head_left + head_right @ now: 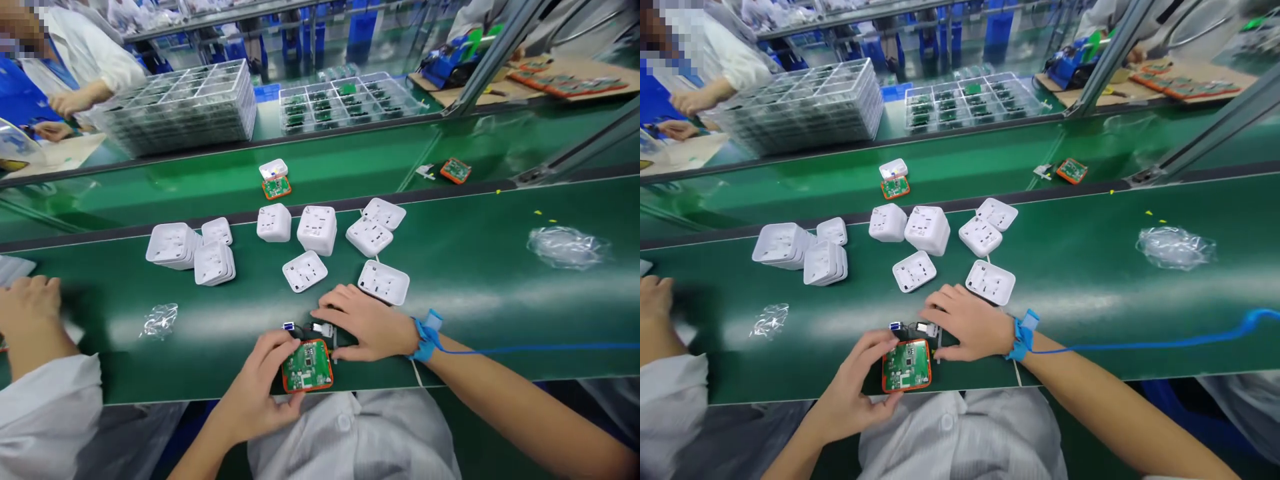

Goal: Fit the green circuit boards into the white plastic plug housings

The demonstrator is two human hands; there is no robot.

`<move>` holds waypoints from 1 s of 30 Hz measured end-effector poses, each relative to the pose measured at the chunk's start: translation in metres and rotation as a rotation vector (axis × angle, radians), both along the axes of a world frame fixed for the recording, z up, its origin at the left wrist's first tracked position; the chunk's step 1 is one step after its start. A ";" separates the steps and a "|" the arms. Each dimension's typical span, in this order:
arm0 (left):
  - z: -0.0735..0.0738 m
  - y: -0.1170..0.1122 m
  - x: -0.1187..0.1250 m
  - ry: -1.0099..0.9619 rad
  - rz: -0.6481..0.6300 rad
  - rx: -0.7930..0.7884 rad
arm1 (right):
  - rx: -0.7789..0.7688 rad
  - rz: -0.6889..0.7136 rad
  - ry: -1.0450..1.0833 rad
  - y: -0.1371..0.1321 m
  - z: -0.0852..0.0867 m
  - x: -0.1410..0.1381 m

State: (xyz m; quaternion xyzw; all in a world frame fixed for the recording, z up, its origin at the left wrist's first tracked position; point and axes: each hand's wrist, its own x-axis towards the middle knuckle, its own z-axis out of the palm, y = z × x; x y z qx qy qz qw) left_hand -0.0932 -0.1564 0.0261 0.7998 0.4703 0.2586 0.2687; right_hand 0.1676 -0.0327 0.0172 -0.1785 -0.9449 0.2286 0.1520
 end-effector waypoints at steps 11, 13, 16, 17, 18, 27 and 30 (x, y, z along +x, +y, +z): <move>0.009 0.030 -0.024 0.163 0.071 -0.069 | 0.016 0.078 -0.104 0.016 0.012 0.024; 0.007 0.041 -0.029 0.194 0.096 -0.034 | 0.063 0.107 -0.114 0.019 0.009 0.025; 0.002 0.054 -0.031 0.202 0.042 -0.039 | 0.127 0.139 -0.068 0.020 -0.001 0.019; 0.002 0.057 -0.030 0.179 0.032 -0.051 | 0.141 0.145 -0.041 0.020 -0.005 0.015; 0.001 0.060 -0.028 0.141 0.029 -0.066 | 0.148 0.147 -0.008 0.019 -0.008 0.012; -0.006 0.076 0.011 -0.463 0.292 -0.425 | -0.622 -0.375 0.526 -0.004 -0.008 -0.021; -0.009 0.078 0.029 -0.589 0.442 -0.411 | -0.750 -0.497 0.564 -0.012 -0.009 -0.029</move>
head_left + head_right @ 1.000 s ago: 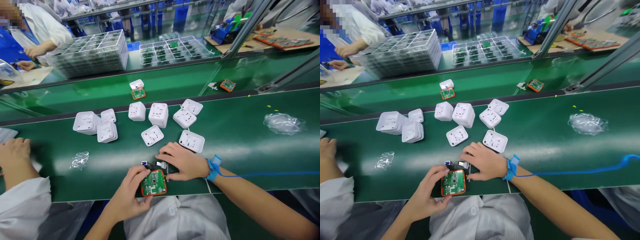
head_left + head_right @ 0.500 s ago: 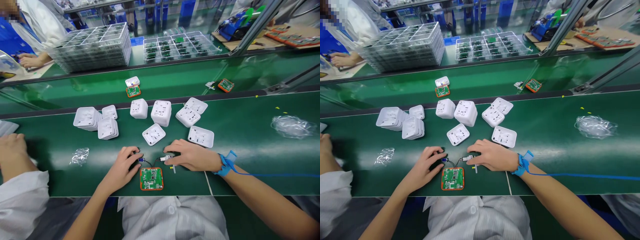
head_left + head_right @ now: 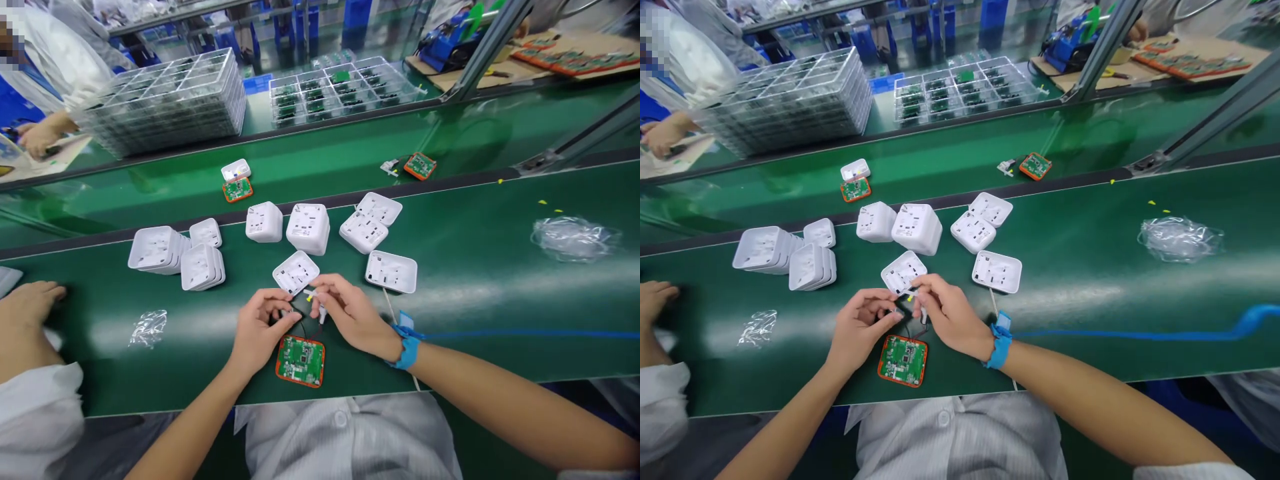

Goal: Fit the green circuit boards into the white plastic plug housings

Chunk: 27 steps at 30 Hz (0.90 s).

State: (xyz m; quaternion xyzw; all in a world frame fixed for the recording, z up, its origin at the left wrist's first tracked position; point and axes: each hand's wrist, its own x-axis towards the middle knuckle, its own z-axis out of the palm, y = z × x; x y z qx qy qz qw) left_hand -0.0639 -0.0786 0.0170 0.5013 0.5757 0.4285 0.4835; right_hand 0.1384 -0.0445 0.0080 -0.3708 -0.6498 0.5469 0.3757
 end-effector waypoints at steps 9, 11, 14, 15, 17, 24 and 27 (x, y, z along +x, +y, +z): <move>-0.001 -0.008 0.028 0.156 -0.016 0.265 | 0.016 -0.011 0.017 0.000 0.001 0.004; -0.002 -0.010 0.029 0.128 -0.039 0.254 | 0.031 -0.005 0.036 0.001 0.002 0.004; -0.003 -0.012 0.031 0.019 -0.043 0.163 | 0.105 -0.006 0.052 0.001 0.003 0.005; -0.004 -0.012 0.031 -0.001 -0.048 0.152 | 0.134 -0.012 0.047 0.000 0.003 0.004; -0.005 -0.012 0.030 -0.003 -0.082 0.169 | 0.182 -0.026 0.025 -0.001 0.003 0.004; -0.009 -0.014 0.021 0.098 -0.212 0.252 | 0.290 -0.048 -0.039 -0.002 0.001 0.004; -0.008 -0.017 0.020 0.102 -0.229 0.186 | 0.284 -0.060 -0.065 -0.003 0.001 0.004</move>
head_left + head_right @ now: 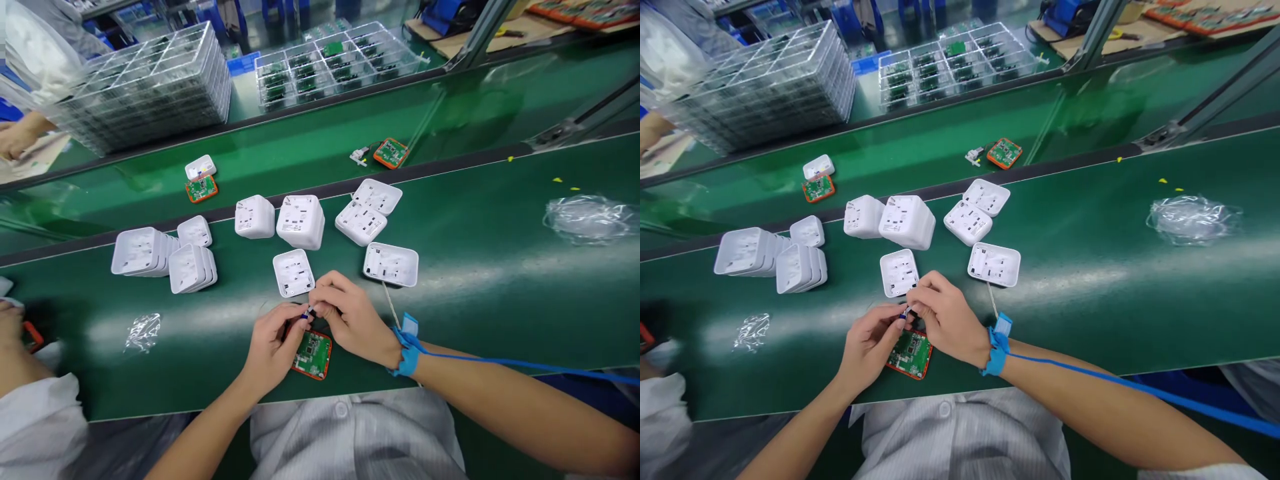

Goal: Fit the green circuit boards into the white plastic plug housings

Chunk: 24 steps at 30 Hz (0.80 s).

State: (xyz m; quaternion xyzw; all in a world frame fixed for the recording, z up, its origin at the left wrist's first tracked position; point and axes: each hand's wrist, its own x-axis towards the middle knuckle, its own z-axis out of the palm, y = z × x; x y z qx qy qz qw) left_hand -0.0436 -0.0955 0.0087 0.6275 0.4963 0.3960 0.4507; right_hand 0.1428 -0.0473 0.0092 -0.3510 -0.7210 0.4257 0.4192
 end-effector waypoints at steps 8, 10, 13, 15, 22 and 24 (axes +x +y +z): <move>-0.002 -0.002 0.002 0.039 0.002 -0.022 | -0.052 0.085 -0.004 0.003 0.002 0.005; 0.000 0.000 0.002 0.059 -0.027 0.041 | -0.068 0.090 -0.004 0.005 0.002 0.007; 0.001 0.001 0.003 0.056 -0.034 0.070 | -0.055 0.101 -0.008 0.007 0.003 0.008; 0.002 0.001 0.004 0.056 -0.021 0.056 | -0.050 0.109 -0.012 0.008 0.004 0.008; 0.003 0.000 0.005 0.004 0.028 0.022 | -0.068 0.133 -0.029 0.010 0.004 0.011; 0.003 0.000 0.006 0.007 0.024 0.028 | -0.074 0.134 -0.034 0.010 0.005 0.011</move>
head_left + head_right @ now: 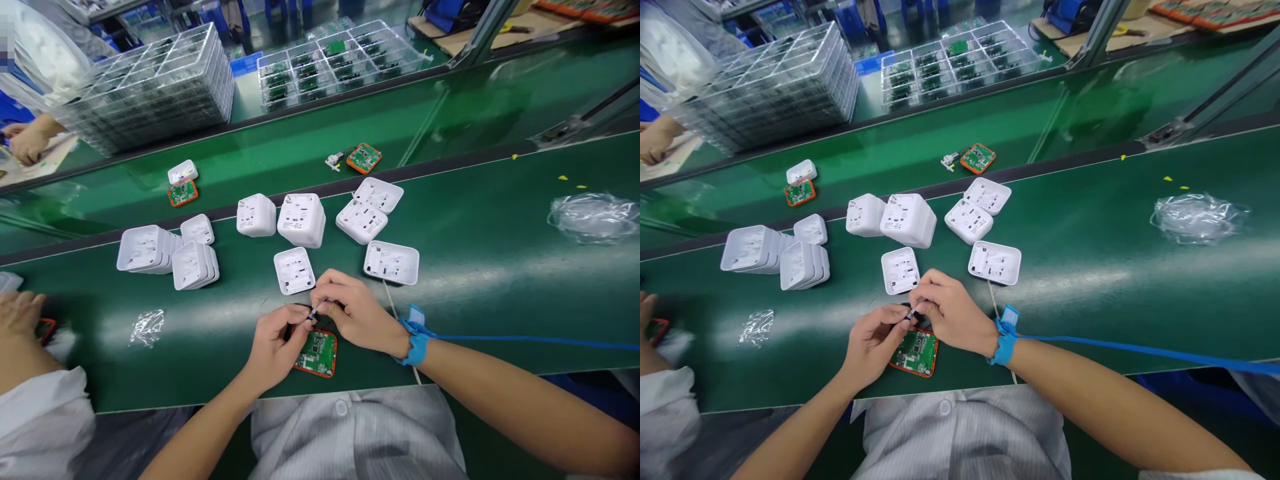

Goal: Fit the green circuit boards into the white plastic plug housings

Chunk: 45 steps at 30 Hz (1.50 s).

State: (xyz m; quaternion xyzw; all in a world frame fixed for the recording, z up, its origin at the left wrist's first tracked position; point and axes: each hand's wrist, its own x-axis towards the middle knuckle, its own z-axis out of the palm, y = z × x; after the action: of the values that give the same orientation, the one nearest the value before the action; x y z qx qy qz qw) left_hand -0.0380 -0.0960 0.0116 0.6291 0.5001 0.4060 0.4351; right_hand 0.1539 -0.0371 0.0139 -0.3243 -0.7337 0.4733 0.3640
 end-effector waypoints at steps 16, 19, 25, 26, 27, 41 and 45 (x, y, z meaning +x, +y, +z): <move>-0.003 0.000 0.010 0.009 0.093 0.074 | 0.002 -0.050 -0.005 -0.008 0.000 -0.006; -0.006 0.001 0.011 0.052 0.085 0.102 | 0.028 -0.062 -0.013 -0.011 -0.001 -0.008; 0.007 -0.002 0.010 0.229 -0.070 0.154 | 0.120 0.110 -0.241 0.001 0.010 0.011; 0.013 -0.002 0.008 0.295 -0.155 0.140 | 0.150 0.161 -0.313 0.005 0.011 0.016; 0.018 -0.001 0.006 0.360 -0.233 0.133 | 0.197 0.190 -0.383 0.008 0.012 0.020; -0.006 0.071 -0.012 0.816 0.212 0.270 | 0.589 -0.049 -0.868 0.002 0.010 0.043; -0.009 0.058 -0.007 0.619 0.223 0.174 | 0.478 0.000 -0.545 0.008 0.011 0.034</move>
State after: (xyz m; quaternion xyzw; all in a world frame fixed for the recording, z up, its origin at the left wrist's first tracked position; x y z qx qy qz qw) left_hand -0.0446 -0.0384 0.0030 0.6986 0.6378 0.2818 0.1602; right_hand 0.1881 -0.0290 0.0250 -0.3443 -0.8938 0.1844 0.2206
